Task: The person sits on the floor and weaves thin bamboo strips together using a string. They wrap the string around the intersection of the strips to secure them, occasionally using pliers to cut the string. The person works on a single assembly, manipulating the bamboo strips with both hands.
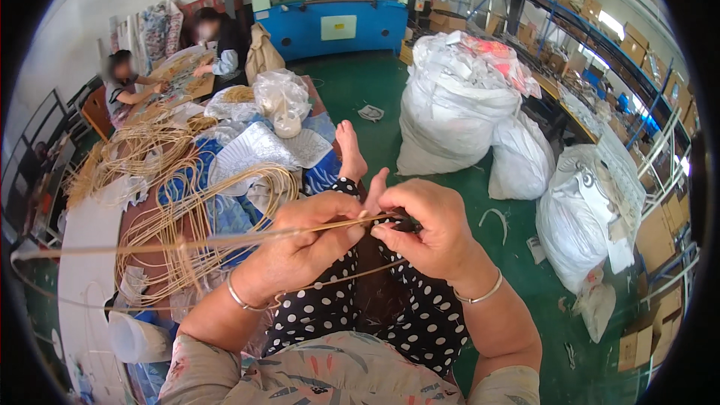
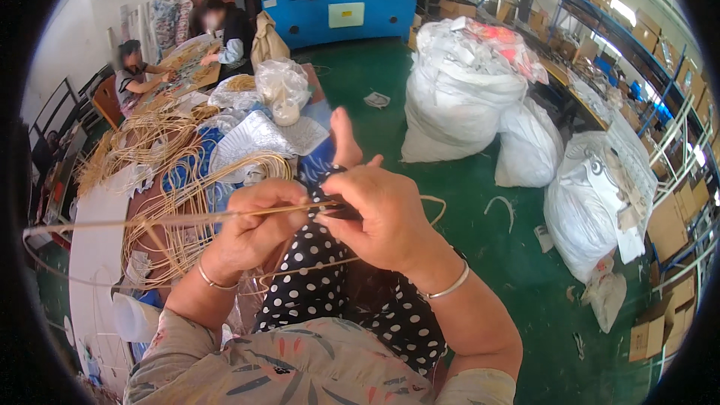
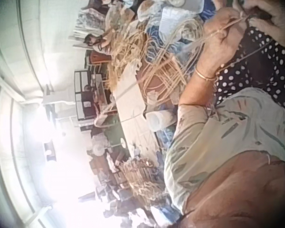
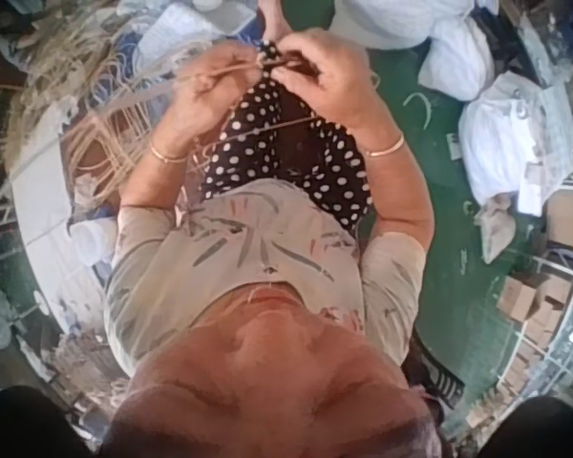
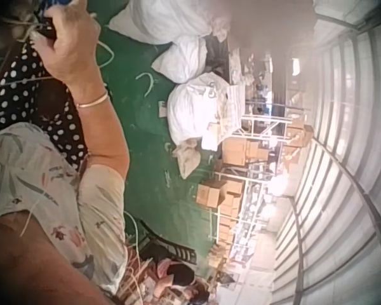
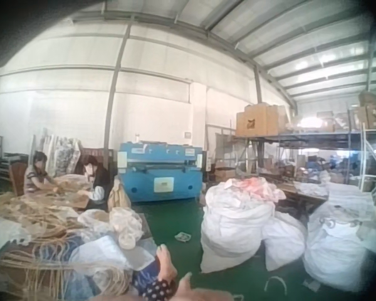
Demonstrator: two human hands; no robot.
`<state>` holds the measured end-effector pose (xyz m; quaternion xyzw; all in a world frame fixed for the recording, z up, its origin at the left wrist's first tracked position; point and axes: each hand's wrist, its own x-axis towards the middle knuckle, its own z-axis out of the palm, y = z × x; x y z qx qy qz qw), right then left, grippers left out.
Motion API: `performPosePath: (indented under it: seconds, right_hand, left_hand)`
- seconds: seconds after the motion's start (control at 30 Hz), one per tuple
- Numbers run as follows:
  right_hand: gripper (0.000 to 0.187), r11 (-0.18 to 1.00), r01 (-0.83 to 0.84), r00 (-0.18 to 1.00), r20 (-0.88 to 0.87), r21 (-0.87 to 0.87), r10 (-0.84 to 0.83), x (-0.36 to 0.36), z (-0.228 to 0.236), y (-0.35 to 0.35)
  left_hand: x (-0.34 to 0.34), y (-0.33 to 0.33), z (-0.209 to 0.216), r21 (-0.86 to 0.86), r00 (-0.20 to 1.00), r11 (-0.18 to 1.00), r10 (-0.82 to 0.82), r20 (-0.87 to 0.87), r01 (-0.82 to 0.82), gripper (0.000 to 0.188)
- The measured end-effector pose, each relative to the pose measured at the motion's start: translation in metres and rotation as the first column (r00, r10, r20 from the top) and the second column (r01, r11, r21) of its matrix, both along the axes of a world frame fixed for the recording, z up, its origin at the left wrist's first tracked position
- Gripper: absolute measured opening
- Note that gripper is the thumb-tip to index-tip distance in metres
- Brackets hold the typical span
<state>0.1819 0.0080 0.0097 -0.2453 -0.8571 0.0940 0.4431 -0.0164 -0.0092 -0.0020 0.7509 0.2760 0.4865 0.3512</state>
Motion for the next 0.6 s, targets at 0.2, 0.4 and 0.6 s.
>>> performPosePath:
  seconds: [0.2,0.4,0.6]
  right_hand:
    - [0.017,0.982,0.065,0.998,-0.015,-0.179,-0.069,-0.014,0.015,0.001]
    - [0.006,0.95,0.121,0.968,-0.177,-0.287,-0.177,0.008,0.009,0.026]
    - [0.01,0.941,0.183,0.891,-0.356,-0.285,-0.281,0.013,0.021,0.032]
  left_hand:
    - [0.016,0.017,-0.012,0.021,0.992,1.0,0.016,0.128,-0.019,0.015]
    - [0.008,0.003,-0.013,0.081,0.967,0.964,0.256,-0.02,-0.254,0.019]
    - [0.009,0.015,-0.006,0.24,0.965,0.935,0.257,0.044,-0.26,0.024]
